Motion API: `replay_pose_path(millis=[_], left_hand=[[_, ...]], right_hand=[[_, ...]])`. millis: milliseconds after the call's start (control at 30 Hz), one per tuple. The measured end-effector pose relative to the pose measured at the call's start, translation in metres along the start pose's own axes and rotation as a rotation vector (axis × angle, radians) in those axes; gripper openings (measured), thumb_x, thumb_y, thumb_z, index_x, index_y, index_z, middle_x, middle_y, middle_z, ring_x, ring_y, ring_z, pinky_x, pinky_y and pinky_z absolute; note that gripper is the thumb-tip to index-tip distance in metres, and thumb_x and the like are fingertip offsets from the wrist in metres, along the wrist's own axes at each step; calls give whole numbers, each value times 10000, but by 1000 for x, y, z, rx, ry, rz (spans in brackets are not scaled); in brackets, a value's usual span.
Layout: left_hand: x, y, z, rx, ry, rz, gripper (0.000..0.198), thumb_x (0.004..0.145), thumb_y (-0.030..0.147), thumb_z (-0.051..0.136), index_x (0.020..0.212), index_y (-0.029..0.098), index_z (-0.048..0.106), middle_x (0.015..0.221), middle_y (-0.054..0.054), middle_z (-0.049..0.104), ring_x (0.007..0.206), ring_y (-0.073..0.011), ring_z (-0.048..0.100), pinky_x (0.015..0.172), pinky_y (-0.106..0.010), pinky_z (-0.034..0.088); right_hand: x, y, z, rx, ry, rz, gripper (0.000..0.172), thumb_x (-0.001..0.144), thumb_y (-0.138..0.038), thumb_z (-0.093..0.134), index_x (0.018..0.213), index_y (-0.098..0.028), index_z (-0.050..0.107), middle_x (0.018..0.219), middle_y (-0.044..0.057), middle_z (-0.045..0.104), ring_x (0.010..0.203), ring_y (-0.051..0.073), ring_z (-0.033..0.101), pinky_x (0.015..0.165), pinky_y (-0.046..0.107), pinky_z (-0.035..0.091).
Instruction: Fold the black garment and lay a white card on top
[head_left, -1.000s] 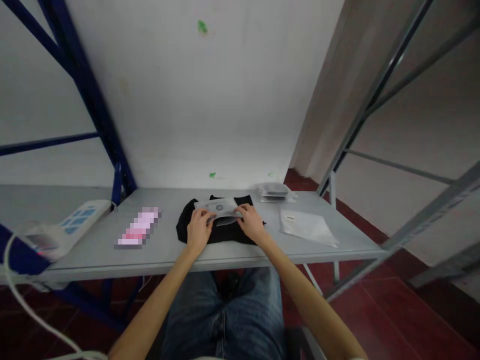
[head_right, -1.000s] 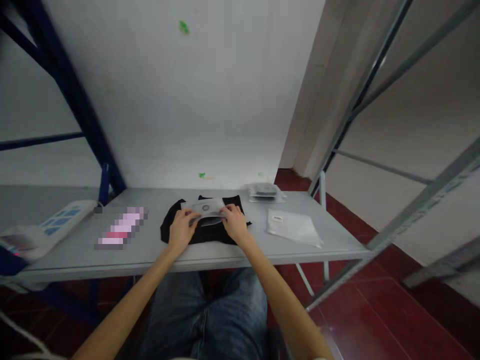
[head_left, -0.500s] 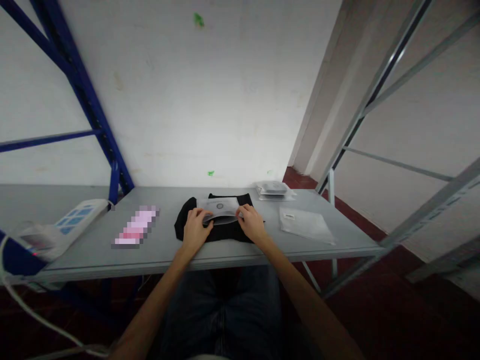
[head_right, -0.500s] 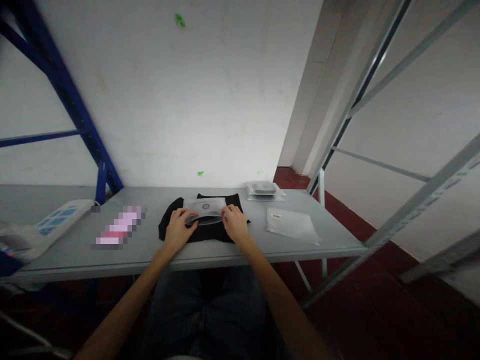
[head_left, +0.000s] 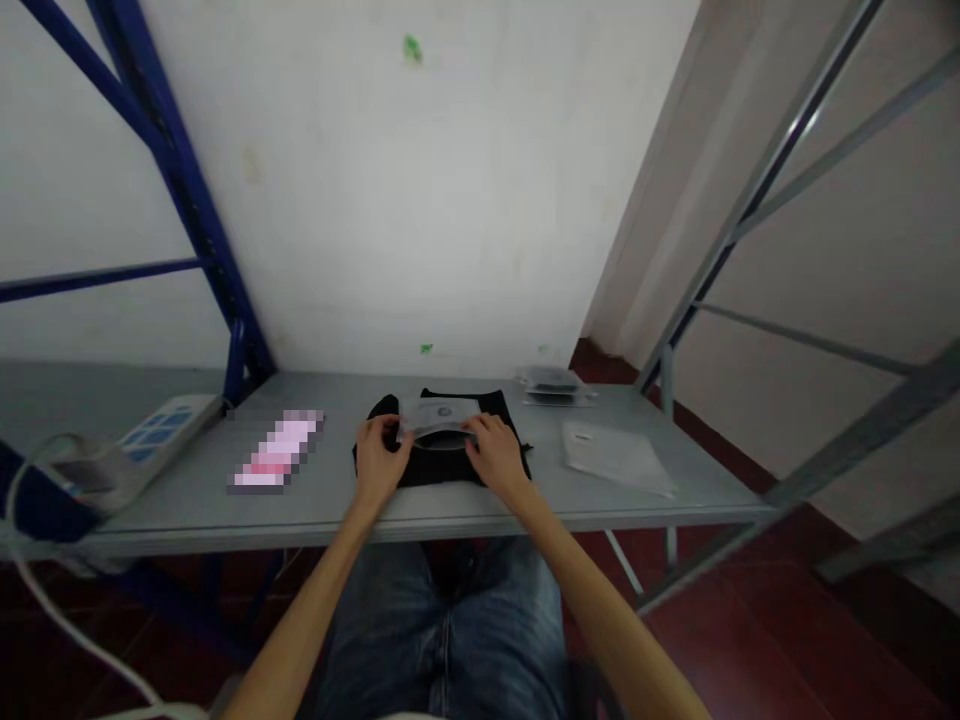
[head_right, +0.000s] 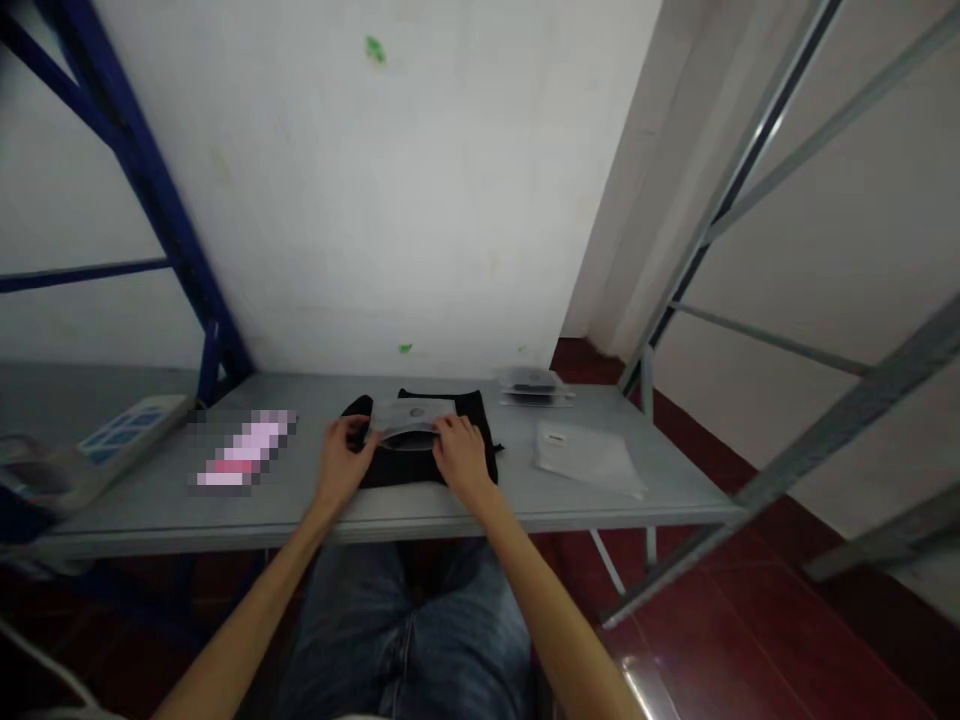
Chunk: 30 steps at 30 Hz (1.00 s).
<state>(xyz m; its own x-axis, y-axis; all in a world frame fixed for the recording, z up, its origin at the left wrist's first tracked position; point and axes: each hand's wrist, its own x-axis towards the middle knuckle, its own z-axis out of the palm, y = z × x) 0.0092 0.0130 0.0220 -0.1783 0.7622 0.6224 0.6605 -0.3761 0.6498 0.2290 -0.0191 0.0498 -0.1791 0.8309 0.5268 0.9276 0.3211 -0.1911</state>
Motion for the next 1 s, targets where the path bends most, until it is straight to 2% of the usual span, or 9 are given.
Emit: replay_pose_path(millis=[100, 233, 433, 567, 667, 767, 900, 1000], left_hand=[[1, -5, -4, 14, -34, -86, 288, 918, 436, 578, 1086, 206, 624, 904, -60, 681, 853, -250, 653, 846, -399, 529], [8, -11, -2, 40, -158, -189, 282, 897, 398, 577, 1109, 215, 611, 846, -45, 738, 798, -250, 698, 770, -365, 519], [35, -24, -6, -123, -295, -288, 230, 779, 340, 616, 968, 209, 623, 761, -36, 740, 756, -241, 726, 718, -330, 528], [42, -27, -11, -167, -357, -239, 262, 747, 347, 630, 977, 224, 603, 709, -6, 729, 724, -233, 721, 707, -325, 526], [42, -30, -13, -114, -328, -173, 284, 773, 373, 627, 1013, 235, 568, 722, -2, 734, 727, -234, 713, 724, -334, 516], [42, -33, -13, -4, -279, -137, 257, 805, 367, 612, 1020, 243, 548, 761, -9, 745, 737, -239, 709, 732, -343, 504], [44, -32, -12, 78, -270, -93, 233, 839, 344, 594, 1043, 242, 548, 814, -20, 758, 781, -247, 716, 765, -356, 503], [46, -28, -7, 101, -271, -57, 229, 856, 323, 574, 1066, 233, 574, 889, -46, 767, 849, -253, 725, 801, -363, 509]], right_hand=[[8, -23, 9, 37, 9, -135, 282, 973, -188, 592, 1245, -242, 642, 1220, 85, 678, 1155, 258, 573, 954, 384, 438], [23, -50, 28, 25, -52, -294, 197, 981, -249, 636, 1175, -234, 667, 1161, 72, 691, 1155, 258, 567, 977, 402, 424], [37, -70, 45, -66, -63, -321, 171, 1005, -314, 621, 1116, -196, 677, 1100, 81, 691, 1103, 263, 572, 942, 410, 437], [42, -72, 50, -144, -26, -402, 197, 1062, -245, 498, 1144, -193, 669, 1092, 81, 698, 1057, 239, 583, 905, 395, 444], [43, -63, 48, -231, -26, -535, 188, 1047, -167, 494, 1138, -176, 659, 1093, 84, 692, 1041, 238, 576, 900, 406, 449], [39, -42, 36, -295, -41, -578, 155, 1032, -153, 518, 1069, -180, 666, 1074, 85, 687, 1032, 243, 563, 890, 406, 445], [23, 4, 13, -341, -53, -544, 156, 1026, -140, 523, 1086, -174, 663, 1074, 96, 682, 1029, 244, 546, 883, 397, 428], [6, 39, -2, -374, -76, -439, 170, 1039, -163, 506, 1088, -182, 668, 1053, 99, 680, 1013, 248, 545, 858, 383, 419]])
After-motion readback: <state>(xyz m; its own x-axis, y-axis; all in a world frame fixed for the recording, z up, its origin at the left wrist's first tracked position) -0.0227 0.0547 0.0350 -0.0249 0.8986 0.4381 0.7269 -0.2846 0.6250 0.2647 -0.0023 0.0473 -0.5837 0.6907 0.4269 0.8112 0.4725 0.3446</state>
